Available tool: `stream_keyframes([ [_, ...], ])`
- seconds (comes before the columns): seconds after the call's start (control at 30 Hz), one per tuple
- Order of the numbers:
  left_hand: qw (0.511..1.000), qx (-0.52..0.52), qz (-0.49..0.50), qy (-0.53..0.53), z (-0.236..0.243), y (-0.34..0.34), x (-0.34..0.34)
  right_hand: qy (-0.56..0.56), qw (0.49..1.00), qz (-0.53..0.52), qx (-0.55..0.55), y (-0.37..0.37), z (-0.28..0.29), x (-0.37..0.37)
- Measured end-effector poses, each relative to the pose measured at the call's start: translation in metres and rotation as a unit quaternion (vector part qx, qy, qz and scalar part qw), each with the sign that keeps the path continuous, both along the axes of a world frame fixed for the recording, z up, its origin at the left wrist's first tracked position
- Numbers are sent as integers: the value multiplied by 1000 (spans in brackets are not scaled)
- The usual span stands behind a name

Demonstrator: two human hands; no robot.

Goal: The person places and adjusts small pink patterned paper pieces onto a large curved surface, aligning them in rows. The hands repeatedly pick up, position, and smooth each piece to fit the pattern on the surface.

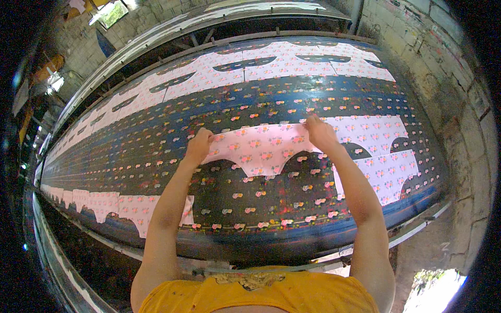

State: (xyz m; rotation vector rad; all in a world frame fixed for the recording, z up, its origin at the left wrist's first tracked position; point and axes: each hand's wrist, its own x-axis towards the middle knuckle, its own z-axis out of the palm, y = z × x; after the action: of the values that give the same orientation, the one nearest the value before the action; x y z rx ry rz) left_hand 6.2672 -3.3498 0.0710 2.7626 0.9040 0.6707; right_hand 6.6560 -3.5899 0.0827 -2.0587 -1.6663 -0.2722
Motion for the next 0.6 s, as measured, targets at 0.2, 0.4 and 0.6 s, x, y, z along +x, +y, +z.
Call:
stream_keyframes([
  [0.2, 984, 114, -48, -129, 84, -84, -58, -46, 992, 67, 98, -92, 67, -36],
  [0.4, 988, 92, -57, -113, 122, -163, -125, 28, 988, 122, 96, -181, 120, -94],
  [0.6, 998, 3, -50, -44, 93, -191, -155, 106, 984, 136, 32, -200, 99, -118],
])
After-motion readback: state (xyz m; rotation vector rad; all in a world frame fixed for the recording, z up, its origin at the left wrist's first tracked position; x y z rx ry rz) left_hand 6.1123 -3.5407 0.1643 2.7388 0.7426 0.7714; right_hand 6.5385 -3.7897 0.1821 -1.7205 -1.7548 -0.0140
